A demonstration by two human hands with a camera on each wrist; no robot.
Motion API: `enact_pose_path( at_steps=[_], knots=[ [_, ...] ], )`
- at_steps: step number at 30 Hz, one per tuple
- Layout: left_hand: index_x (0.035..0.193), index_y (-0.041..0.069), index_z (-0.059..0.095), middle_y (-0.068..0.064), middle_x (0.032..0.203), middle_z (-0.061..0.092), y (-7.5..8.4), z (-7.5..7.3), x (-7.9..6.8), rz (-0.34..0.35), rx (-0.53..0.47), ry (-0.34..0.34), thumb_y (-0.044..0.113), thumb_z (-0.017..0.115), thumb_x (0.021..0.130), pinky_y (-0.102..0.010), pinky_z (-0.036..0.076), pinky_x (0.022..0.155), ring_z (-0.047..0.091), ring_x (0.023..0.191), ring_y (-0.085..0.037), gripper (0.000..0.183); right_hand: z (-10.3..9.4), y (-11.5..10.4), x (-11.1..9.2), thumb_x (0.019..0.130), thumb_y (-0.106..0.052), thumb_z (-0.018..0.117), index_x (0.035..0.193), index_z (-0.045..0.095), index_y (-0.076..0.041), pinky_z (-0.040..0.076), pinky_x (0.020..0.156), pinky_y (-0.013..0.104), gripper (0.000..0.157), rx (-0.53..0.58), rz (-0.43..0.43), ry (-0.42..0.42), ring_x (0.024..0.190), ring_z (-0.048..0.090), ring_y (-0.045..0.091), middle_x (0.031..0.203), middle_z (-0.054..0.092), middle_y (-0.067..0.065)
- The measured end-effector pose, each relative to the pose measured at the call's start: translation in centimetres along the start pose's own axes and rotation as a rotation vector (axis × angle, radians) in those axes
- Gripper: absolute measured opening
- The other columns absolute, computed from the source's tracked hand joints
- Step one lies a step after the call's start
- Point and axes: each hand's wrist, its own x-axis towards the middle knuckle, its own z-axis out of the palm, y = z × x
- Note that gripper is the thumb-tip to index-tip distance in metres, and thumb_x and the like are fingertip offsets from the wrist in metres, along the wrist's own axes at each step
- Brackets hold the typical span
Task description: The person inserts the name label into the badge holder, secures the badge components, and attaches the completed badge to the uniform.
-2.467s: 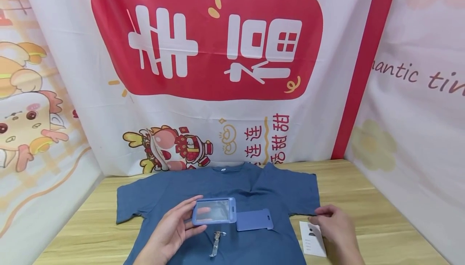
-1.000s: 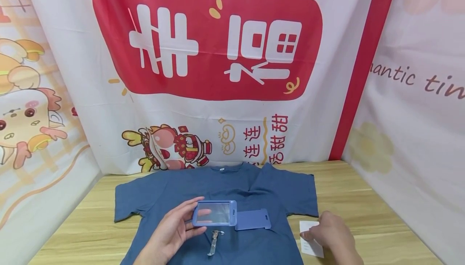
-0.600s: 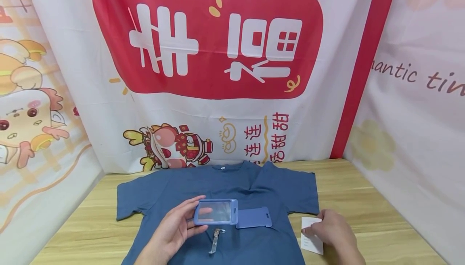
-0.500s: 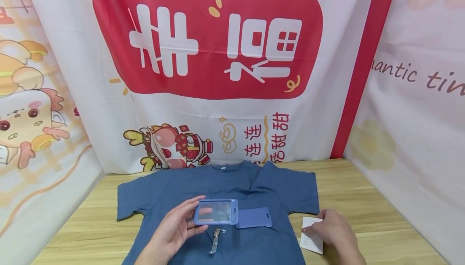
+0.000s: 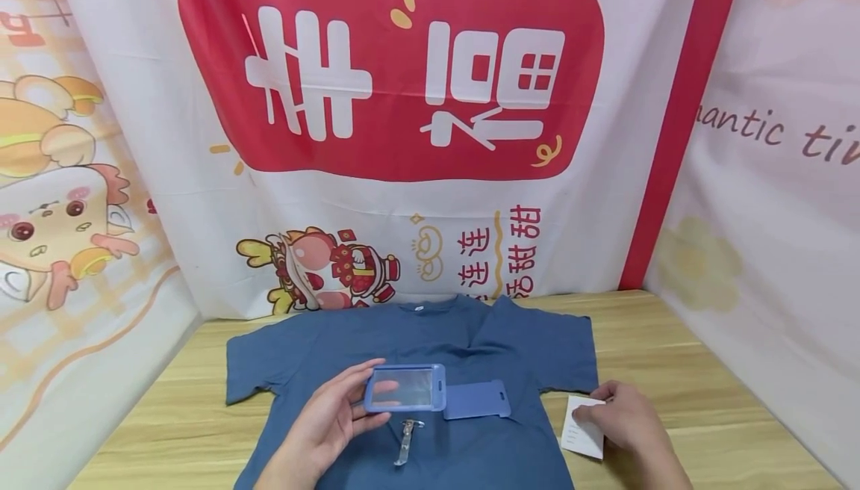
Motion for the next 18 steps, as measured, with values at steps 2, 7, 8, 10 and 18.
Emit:
enact_pose_path(
  at_steps=[2,7,8,10,18],
  knots=[
    [0.159,0.007,0.051,-0.008,0.119,0.081,0.03,0.05,-0.01,-0.001,-0.002,0.001,0.029,0.056,0.113,-0.040,0.068,0.085,0.081,0.098,-0.021,0.051,-0.02,0.07,-0.03,0.086,-0.020,0.082,0.114,0.066,0.007,0.056,0.064,0.033,0.043,0.047,0.004,0.002,0.079,0.064,0.020,0.095,0.069,0.015],
    [0.159,0.008,0.051,-0.008,0.121,0.080,0.18,0.17,-0.06,-0.007,0.009,0.000,0.030,0.055,0.114,-0.040,0.068,0.086,0.081,0.100,-0.021,0.050,-0.25,0.30,0.14,0.089,-0.015,0.075,0.126,0.071,0.005,0.054,0.063,0.032,0.042,0.114,0.000,0.048,0.076,0.064,0.019,0.097,0.073,0.015],
    [0.159,0.009,0.051,-0.008,0.121,0.080,0.22,0.19,-0.08,-0.008,0.012,0.001,0.030,0.055,0.114,-0.039,0.068,0.086,0.080,0.100,-0.021,0.050,-0.30,0.35,0.20,0.091,-0.016,0.074,0.126,0.073,0.003,0.054,0.063,0.032,0.040,0.118,0.000,0.060,0.076,0.064,0.019,0.099,0.074,0.017],
    [0.160,0.008,0.050,-0.007,0.121,0.080,0.29,0.21,-0.11,-0.007,0.017,0.002,0.030,0.054,0.114,-0.039,0.068,0.086,0.080,0.100,-0.020,0.050,-0.44,0.41,0.29,0.094,-0.018,0.073,0.122,0.077,0.001,0.053,0.065,0.030,0.034,0.104,-0.005,0.081,0.080,0.064,0.017,0.106,0.076,0.020],
    [0.160,0.009,0.050,-0.007,0.119,0.081,0.12,0.12,-0.10,-0.012,0.014,0.003,0.030,0.054,0.114,-0.040,0.068,0.086,0.081,0.098,-0.021,0.050,-0.58,0.50,0.26,0.102,-0.032,0.071,0.118,0.079,0.001,0.050,0.073,0.027,0.037,0.058,-0.031,0.090,0.090,0.062,0.014,0.115,0.077,0.020]
  ],
)
